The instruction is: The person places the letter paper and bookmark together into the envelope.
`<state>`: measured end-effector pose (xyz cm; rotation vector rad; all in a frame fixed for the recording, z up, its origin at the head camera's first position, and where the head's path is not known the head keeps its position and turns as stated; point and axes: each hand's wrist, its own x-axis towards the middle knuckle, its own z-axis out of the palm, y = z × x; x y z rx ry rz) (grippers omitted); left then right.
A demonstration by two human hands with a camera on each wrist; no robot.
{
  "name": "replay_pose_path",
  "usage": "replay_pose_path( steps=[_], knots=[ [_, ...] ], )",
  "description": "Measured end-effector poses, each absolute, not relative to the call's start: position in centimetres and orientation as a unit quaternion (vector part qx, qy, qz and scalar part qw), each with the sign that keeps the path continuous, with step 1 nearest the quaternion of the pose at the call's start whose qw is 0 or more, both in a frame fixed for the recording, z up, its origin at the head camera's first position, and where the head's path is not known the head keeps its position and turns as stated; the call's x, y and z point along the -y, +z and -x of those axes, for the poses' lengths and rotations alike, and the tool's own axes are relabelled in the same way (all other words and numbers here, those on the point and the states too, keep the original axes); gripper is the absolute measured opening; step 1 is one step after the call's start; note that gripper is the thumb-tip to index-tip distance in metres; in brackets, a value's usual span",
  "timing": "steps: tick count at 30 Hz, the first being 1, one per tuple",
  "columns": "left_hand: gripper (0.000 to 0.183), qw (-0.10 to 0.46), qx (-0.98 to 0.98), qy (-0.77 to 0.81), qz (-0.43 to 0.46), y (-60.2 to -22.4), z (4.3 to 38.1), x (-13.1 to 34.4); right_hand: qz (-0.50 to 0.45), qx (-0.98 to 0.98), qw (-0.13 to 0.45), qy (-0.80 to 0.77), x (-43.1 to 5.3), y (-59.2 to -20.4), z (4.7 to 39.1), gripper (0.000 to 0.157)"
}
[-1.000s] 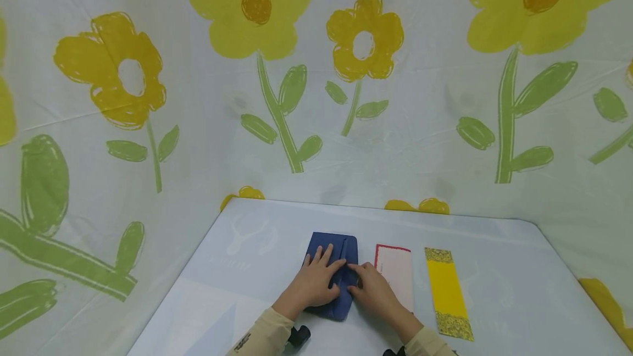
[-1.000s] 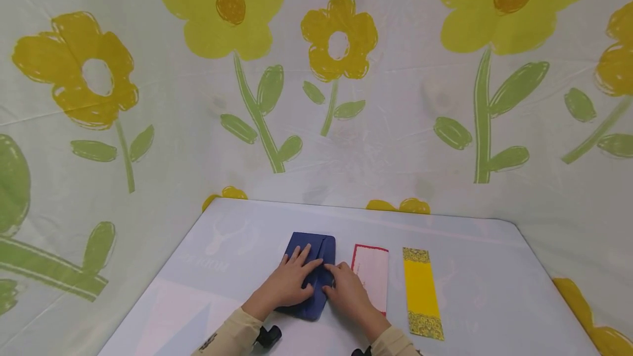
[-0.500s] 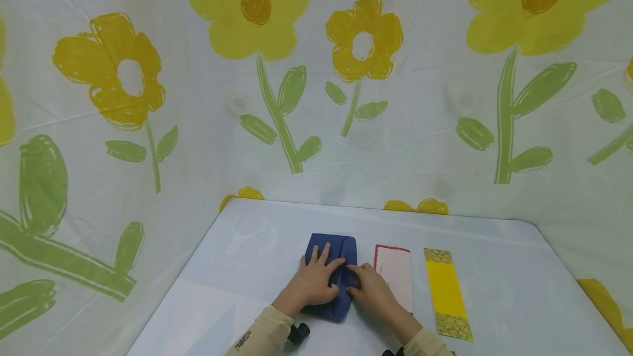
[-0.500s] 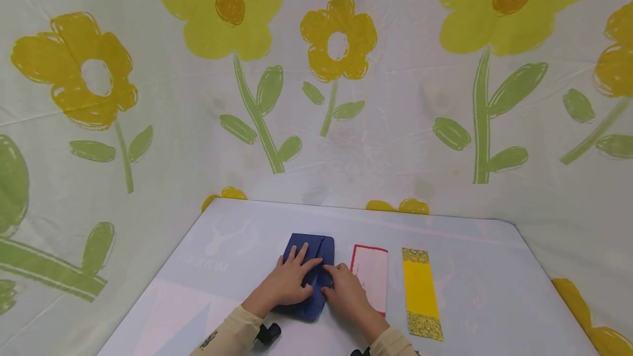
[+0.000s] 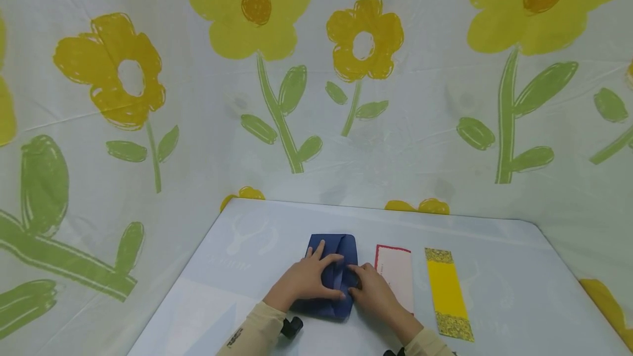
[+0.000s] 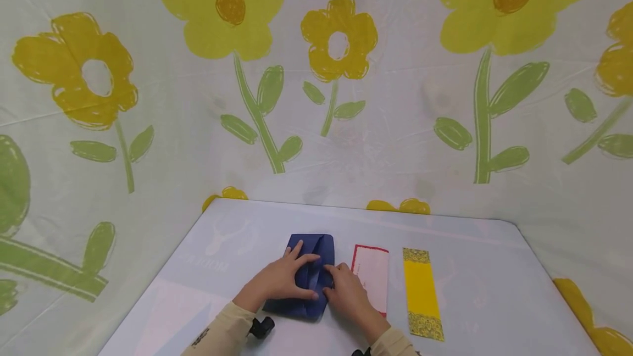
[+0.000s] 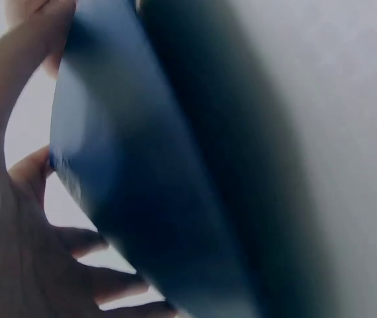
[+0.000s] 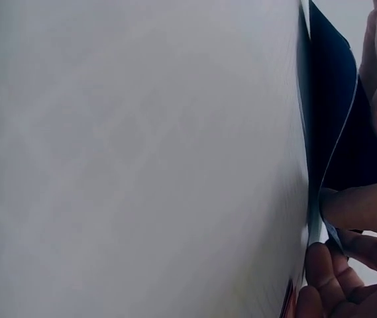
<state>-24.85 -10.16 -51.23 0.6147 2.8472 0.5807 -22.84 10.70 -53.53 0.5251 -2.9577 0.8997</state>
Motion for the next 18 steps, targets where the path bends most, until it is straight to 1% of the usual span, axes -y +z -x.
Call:
replay_pose_path(
  steps=[3,7,13,18],
  knots=[
    [0.098,0.106,-0.949,0.213,-0.208,-50.8,25.0,10.6,-0.166,0.944,0.005,0.284,-10.8,-53.4,22.8,0.049],
    [0.108,0.120,-0.941,0.216,-0.229,-50.5,25.2,11.2,-0.165,0.943,0.001,0.290,-10.8,-53.3,22.7,0.049],
    [0.124,0.124,-0.935,0.210,-0.256,-50.2,25.2,11.7,-0.172,0.939,0.019,0.296,-10.8,-53.2,22.5,0.049],
    [0.129,0.116,-0.936,0.209,-0.258,-50.1,25.1,11.7,-0.175,0.938,0.025,0.299,-11.0,-53.2,22.4,0.048]
  ],
)
